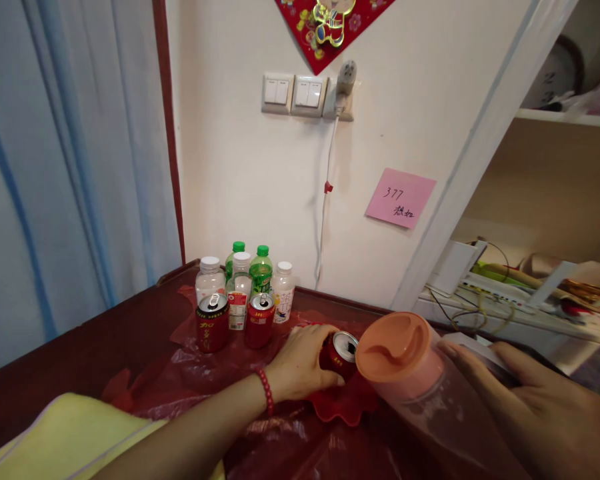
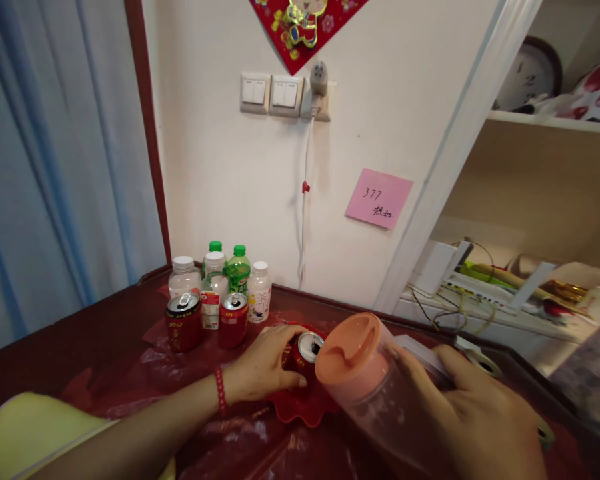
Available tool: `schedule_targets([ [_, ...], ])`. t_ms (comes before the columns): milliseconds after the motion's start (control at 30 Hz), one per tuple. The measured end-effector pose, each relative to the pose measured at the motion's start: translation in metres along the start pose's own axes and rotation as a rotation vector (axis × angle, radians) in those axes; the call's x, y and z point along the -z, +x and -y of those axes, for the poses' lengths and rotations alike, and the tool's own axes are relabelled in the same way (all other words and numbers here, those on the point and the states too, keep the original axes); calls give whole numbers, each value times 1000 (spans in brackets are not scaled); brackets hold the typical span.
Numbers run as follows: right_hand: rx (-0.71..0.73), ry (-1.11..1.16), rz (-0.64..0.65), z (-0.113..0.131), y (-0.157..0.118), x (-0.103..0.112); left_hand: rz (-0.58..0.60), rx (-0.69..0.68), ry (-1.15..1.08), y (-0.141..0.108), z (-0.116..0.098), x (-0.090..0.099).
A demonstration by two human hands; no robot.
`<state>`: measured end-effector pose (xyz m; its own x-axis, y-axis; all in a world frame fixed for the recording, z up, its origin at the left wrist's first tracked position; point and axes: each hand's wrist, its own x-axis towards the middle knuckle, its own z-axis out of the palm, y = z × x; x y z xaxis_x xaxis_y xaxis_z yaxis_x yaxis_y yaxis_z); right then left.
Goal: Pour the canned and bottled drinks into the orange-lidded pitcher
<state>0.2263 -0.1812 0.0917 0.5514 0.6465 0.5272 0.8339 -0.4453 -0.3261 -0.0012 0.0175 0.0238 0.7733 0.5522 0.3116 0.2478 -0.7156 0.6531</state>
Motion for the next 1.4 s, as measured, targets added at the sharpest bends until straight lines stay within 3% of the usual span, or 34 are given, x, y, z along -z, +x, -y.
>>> schedule_targets([
  [167, -103, 47, 109, 0, 0, 3, -2, 1, 5, -1, 1, 0],
  [567, -46, 73, 59, 4, -3, 4, 1, 0, -1, -1, -1, 1],
  [800, -82, 80, 101, 2, -1, 3, -6, -3, -7, 0, -1, 2],
  [1033, -23, 73, 43, 0, -1, 1, 7, -2, -8, 0, -1, 2],
  [1400, -50, 73, 75, -1, 1, 0, 9, 24, 13, 1, 0, 0],
])
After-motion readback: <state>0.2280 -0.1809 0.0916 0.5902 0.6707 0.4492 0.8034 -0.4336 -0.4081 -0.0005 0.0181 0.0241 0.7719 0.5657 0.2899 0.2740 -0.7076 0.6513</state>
